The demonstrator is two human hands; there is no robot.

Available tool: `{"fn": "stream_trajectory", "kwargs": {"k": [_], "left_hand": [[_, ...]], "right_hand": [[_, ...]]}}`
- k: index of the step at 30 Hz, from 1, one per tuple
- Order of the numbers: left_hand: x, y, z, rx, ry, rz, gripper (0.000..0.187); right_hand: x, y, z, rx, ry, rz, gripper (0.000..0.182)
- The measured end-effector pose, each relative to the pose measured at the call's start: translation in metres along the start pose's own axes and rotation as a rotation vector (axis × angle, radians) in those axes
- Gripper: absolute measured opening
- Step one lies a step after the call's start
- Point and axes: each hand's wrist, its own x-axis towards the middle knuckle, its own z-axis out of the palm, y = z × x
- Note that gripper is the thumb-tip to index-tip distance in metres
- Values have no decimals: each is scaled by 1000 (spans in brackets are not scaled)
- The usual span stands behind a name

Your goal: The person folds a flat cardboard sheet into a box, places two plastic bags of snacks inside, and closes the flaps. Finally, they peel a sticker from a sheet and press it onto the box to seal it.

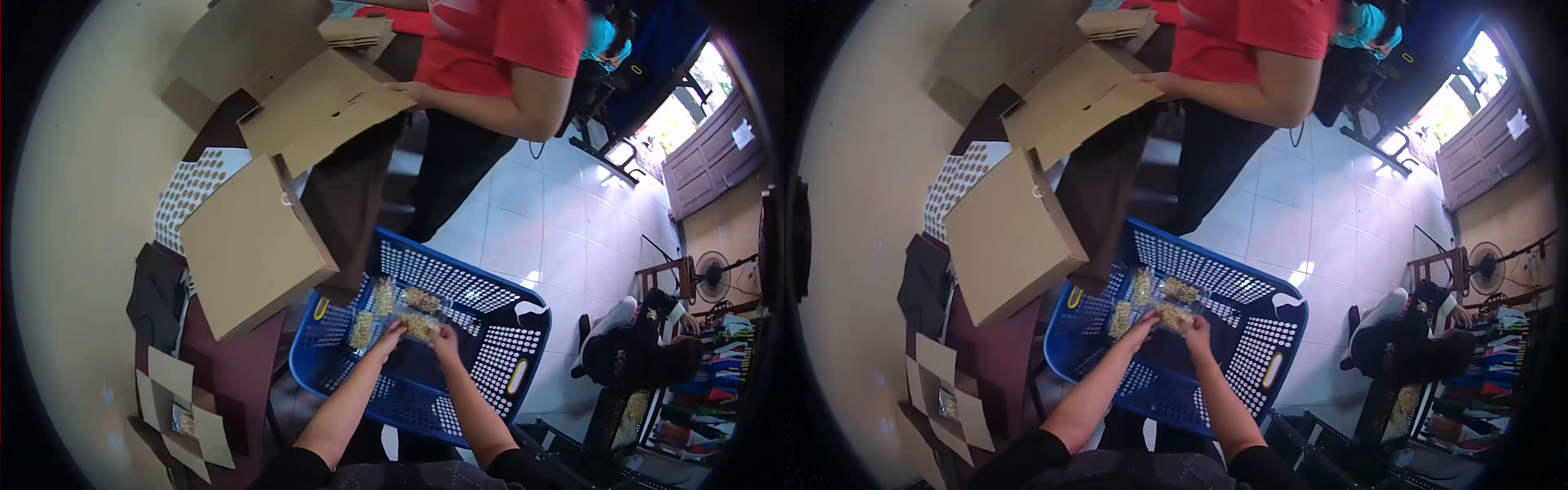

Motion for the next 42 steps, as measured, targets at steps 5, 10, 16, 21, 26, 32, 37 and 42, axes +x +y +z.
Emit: {"fn": "stream_trajectory", "kwargs": {"k": [5, 10, 16, 21, 26, 32, 37, 42], "left_hand": [[-113, 26, -41, 4, -125, 551, 47], [-244, 28, -105, -229, -24, 764, 44], [-345, -31, -169, -494, 38, 845, 46], [-410, -73, -200, -726, 295, 1055, 60], [-449, -120, -240, -702, 328, 1077, 59], [-478, -161, -259, -963, 536, 1156, 55], [-488, -184, -279, -1014, 792, 1202, 52], [-484, -166, -270, -876, 821, 1258, 43]], "right_hand": [[-66, -74, 39, 29, 97, -277, 16], [-198, -144, 126, 198, -253, -475, 31], [-307, -146, 191, 131, -546, -521, 41], [-356, -117, 231, 147, -807, -383, 39], [-402, -97, 271, -167, -770, -848, 43], [-439, -108, 310, -531, -1158, -1292, 59], [-449, -115, 345, -171, -1334, -592, 66], [-441, -119, 381, -309, -1558, -231, 50]]}}
